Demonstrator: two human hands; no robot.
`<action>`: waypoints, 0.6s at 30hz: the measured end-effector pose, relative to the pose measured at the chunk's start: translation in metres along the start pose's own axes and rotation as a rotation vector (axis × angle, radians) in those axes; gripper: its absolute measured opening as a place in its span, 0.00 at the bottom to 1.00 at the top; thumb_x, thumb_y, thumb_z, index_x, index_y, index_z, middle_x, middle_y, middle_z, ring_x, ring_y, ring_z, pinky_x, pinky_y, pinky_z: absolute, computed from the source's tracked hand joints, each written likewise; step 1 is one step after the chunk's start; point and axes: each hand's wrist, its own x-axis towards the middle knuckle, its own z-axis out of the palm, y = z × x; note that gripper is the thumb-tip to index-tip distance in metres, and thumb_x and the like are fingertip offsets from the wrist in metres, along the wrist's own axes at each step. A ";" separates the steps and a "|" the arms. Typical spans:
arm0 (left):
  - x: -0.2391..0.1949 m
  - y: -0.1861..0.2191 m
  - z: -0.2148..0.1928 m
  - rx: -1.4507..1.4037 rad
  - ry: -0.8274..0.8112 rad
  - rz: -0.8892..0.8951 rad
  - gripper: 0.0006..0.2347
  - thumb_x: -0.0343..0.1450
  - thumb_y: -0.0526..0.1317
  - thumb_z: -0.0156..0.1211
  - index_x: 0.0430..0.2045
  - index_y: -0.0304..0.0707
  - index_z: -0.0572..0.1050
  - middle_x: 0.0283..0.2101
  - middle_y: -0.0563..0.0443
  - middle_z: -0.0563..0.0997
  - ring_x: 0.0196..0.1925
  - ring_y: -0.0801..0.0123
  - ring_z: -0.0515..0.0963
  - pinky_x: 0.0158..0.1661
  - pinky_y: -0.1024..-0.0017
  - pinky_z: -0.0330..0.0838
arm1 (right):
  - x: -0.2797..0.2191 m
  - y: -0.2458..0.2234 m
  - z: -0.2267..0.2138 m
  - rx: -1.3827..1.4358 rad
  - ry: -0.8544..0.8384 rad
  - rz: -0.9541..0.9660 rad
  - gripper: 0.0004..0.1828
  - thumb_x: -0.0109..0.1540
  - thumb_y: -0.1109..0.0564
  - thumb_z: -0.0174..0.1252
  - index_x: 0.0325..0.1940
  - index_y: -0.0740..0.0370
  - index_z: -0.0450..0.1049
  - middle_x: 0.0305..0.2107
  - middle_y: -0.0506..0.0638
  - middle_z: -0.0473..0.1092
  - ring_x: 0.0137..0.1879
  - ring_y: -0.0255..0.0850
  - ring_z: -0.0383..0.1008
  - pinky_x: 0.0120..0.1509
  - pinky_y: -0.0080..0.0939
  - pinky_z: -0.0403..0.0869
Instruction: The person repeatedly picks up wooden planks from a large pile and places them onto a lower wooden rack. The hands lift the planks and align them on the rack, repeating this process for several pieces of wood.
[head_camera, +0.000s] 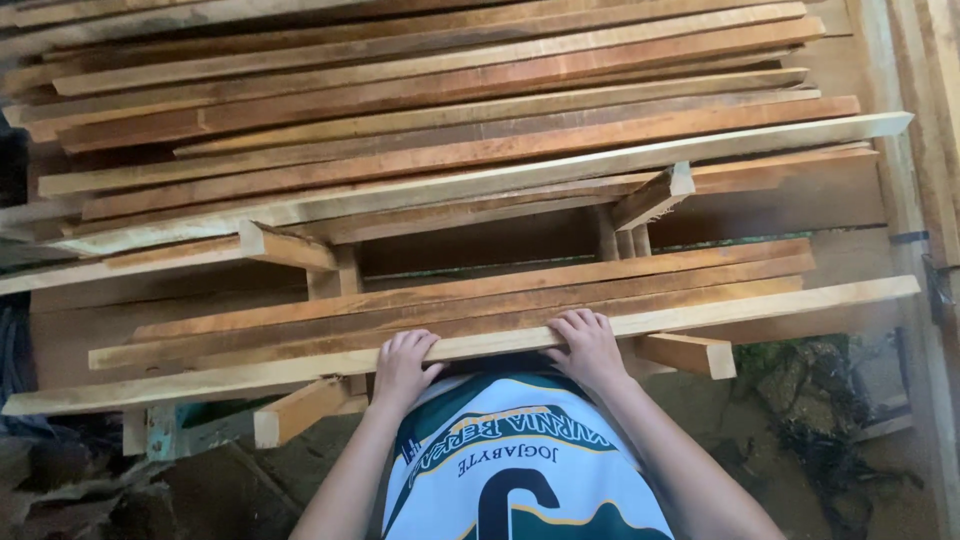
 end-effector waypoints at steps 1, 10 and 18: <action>-0.001 0.000 0.008 -0.003 -0.007 -0.007 0.20 0.66 0.49 0.68 0.52 0.57 0.76 0.55 0.63 0.76 0.65 0.68 0.70 0.64 0.58 0.63 | -0.004 -0.001 0.005 0.003 -0.009 -0.003 0.28 0.52 0.38 0.69 0.54 0.39 0.74 0.49 0.36 0.70 0.64 0.37 0.66 0.68 0.44 0.63; 0.001 0.016 -0.003 0.119 -0.046 -0.039 0.22 0.66 0.50 0.68 0.54 0.59 0.71 0.56 0.65 0.72 0.67 0.70 0.66 0.64 0.59 0.63 | 0.003 -0.028 -0.018 0.012 0.061 0.000 0.28 0.53 0.35 0.68 0.55 0.40 0.75 0.49 0.38 0.72 0.62 0.38 0.68 0.68 0.47 0.62; 0.013 -0.005 -0.008 0.135 -0.157 -0.039 0.18 0.66 0.50 0.68 0.47 0.55 0.71 0.54 0.62 0.75 0.65 0.67 0.70 0.64 0.58 0.61 | 0.033 -0.034 -0.020 0.202 -0.297 0.063 0.26 0.53 0.36 0.69 0.47 0.51 0.74 0.43 0.50 0.74 0.58 0.53 0.74 0.61 0.54 0.74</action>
